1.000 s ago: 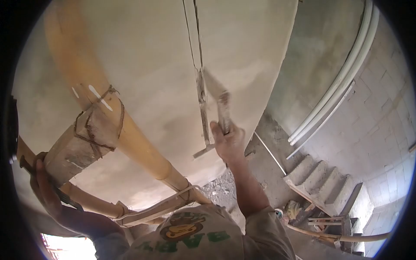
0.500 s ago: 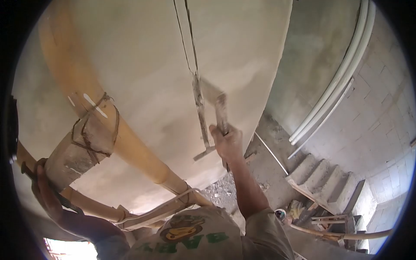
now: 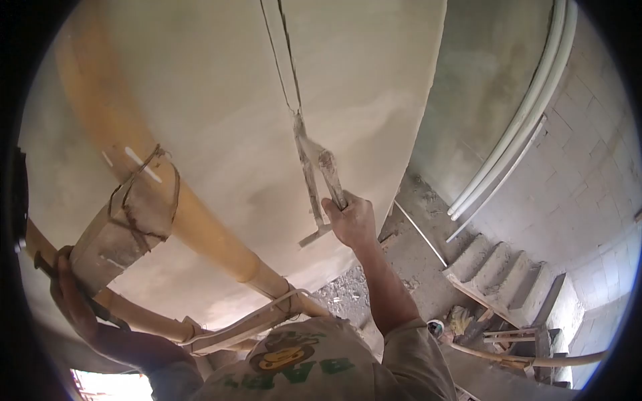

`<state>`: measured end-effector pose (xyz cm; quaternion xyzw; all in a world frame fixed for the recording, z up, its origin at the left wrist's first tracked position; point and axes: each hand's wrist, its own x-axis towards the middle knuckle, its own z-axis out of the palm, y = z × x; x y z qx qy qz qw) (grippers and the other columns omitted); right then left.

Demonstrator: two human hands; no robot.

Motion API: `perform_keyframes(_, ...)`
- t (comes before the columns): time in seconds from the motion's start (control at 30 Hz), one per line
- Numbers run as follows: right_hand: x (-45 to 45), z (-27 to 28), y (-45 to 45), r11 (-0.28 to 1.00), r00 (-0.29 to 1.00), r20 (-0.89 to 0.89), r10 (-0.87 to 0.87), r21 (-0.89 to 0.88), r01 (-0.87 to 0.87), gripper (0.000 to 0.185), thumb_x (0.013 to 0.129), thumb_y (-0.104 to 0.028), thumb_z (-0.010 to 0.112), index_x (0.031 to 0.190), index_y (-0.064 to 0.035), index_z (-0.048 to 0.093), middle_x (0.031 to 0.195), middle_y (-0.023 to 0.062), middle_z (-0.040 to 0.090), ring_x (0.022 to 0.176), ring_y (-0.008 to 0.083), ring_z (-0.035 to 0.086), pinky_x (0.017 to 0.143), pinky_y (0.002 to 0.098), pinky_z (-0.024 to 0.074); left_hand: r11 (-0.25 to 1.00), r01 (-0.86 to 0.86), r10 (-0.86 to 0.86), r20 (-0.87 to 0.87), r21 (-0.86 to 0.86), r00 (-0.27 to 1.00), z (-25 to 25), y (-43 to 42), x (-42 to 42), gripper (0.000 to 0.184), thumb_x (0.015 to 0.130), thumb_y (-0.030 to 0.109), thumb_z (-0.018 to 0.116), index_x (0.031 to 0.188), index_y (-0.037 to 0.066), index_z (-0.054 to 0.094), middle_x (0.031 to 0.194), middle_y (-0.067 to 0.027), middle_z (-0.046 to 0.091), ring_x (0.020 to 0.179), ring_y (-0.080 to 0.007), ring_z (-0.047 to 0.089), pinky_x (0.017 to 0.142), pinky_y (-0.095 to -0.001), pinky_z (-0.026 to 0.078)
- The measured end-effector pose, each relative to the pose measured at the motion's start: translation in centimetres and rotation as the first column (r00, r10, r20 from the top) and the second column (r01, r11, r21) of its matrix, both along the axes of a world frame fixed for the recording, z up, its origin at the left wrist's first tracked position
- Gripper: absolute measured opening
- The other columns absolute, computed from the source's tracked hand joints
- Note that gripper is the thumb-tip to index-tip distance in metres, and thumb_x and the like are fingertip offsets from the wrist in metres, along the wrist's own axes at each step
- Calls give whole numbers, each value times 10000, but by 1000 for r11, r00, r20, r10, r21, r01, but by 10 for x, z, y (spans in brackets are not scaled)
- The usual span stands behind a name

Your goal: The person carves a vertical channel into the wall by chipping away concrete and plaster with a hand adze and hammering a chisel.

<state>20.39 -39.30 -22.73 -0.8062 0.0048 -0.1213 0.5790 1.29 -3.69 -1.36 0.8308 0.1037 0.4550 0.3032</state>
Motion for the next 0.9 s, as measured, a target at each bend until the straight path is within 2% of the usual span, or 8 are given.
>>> perform_keyframes(0.2, 0, 26, 13, 820, 831, 521, -194, 551, -154, 240, 856, -138, 634, 662, -6, 582, 549, 23, 524, 481, 92, 493, 440, 292, 389, 999, 43, -42, 16, -18, 999, -1, 7, 0, 393, 961, 315, 382, 967, -21, 587, 848, -83, 543, 868, -172, 486, 820, -295, 354)
perform_keyframes(0.3, 28, -55, 18, 993, 989, 139, -42, 113, 26, 264, 842, -166, 651, 647, -6, 573, 547, 22, 522, 481, 100, 501, 440, 296, 393, 1000, -19, 19, 25, -19, 999, 0, -7, 0, 396, 964, 313, 380, 971, -26, 585, 858, -87, 544, 873, -175, 487, 825, -298, 354)
perform_keyframes(0.37, 9, -83, 9, 994, 997, 74, 29, -110, -21, 273, 833, -193, 664, 645, -16, 574, 524, 10, 504, 461, 102, 492, 437, 295, 391, 1000, -11, 11, 18, 12, 1000, 7, -5, 0, 400, 965, 314, 379, 973, -30, 584, 866, -89, 545, 878, -179, 488, 828, -298, 354)
perform_keyframes(0.43, 26, -69, 2, 989, 998, 20, 59, -134, -56, 283, 822, -214, 679, 644, -21, 575, 514, 4, 495, 451, 101, 488, 435, 291, 389, 999, 27, -27, -1, 41, 1000, -4, 11, -5, 404, 966, 316, 377, 974, -32, 583, 872, -92, 546, 882, -182, 489, 833, -299, 354)
perform_keyframes(0.5, 3, -32, 1, 997, 992, -126, 23, 77, -13, 292, 810, -228, 695, 642, -22, 575, 515, 4, 495, 451, 97, 488, 434, 284, 385, 999, 37, -37, -23, 3, 999, -5, 5, -9, 407, 968, 318, 374, 974, -32, 582, 875, -93, 548, 883, -184, 490, 834, -299, 353)
perform_keyframes(0.73, -2, 15, 16, 864, 844, 499, -200, 496, -89, 283, 862, -149, 608, 633, 12, 565, 550, 74, 547, 535, 139, 545, 499, 303, 412, 998, 58, -58, -16, -12, 998, 1, 2, -2, 398, 968, 315, 379, 963, -25, 586, 871, -87, 551, 873, -180, 492, 832, -292, 353)
perform_keyframes(0.83, 22, -51, 25, 996, 997, 80, -16, -81, 22, 287, 853, -166, 606, 674, 55, 569, 561, 159, 543, 557, 222, 560, 542, 370, 432, 996, 8, -6, 31, -88, 1000, -1, -9, 0, 385, 965, 315, 399, 951, -20, 588, 871, -78, 553, 870, -178, 493, 838, -291, 353)
perform_keyframes(0.9, 9, -61, 12, 986, 999, -30, 30, -163, -35, 292, 830, -211, 620, 726, 59, 586, 584, 201, 563, 544, 315, 568, 545, 396, 453, 999, 23, -24, -7, -42, 1000, 3, 5, -2, 379, 965, 315, 409, 946, -19, 588, 867, -73, 551, 870, -175, 493, 837, -293, 355)
